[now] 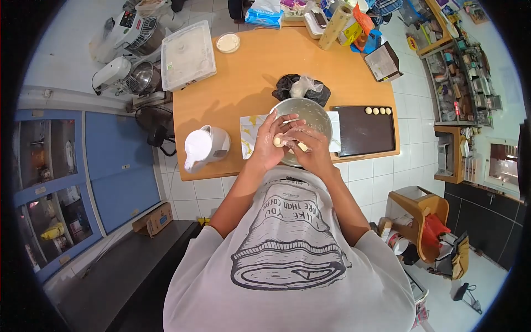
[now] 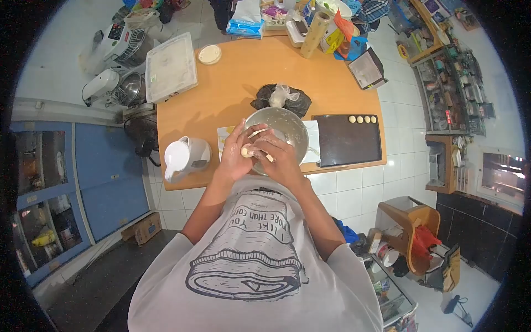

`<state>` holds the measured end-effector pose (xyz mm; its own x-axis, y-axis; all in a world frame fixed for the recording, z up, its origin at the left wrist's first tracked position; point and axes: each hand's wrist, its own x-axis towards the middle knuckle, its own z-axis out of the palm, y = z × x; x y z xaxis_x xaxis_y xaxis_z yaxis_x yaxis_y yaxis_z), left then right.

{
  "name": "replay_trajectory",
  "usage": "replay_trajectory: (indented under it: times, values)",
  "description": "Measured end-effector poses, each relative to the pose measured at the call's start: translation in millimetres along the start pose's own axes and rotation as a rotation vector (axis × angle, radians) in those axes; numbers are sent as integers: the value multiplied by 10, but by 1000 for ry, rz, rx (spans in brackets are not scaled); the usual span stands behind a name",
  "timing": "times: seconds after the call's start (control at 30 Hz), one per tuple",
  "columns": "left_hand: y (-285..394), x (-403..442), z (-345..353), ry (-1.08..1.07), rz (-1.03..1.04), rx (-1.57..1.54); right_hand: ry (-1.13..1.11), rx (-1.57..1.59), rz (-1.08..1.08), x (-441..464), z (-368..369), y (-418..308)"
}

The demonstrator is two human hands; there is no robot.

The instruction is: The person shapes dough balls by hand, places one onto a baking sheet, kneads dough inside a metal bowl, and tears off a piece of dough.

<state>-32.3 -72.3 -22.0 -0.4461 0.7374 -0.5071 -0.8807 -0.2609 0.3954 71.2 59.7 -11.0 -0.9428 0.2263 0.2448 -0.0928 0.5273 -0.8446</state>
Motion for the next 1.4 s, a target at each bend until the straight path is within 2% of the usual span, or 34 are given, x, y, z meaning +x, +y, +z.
replay_trajectory:
  times: [0.03, 0.13, 0.23, 0.33, 0.43, 0.63, 0.73, 0.93, 1.03, 1.13, 1.33, 1.4]
  values:
    - [12, -11, 15, -9, 9, 7, 25, 4, 5, -3, 25, -5]
    - [0, -48, 88, -76, 172, 111, 70, 275, 168, 20, 71, -94]
    - [-23, 12, 35, -81, 210, 27, -4, 278, 182, 8, 98, -71]
    - [-15, 27, 14, -16, 161, -14, -27, 46, -23, 30, -13, -112]
    - [-6, -14, 30, -35, 41, -13, 18, 36, -58, 7, 32, 27]
    - [-19, -36, 83, -25, 42, -25, 61, 128, 84, 24, 39, -36]
    - [-24, -1, 99, -47, 190, 62, 59, 161, 123, -14, 111, -5]
    - [10, 68, -7, 22, 132, -127, 18, 83, -44, -31, 49, -37]
    - [-15, 24, 36, -30, 34, -134, 58, 70, 9, -33, 64, -36]
    - [-14, 10, 53, -35, 36, -145, 36, 105, 90, -1, 73, -37]
    - [33, 49, 38, -53, 71, -269, 55, 103, -73, 24, 67, -11]
    - [5, 58, 32, -64, 91, -224, 63, 103, -13, -5, 94, 12]
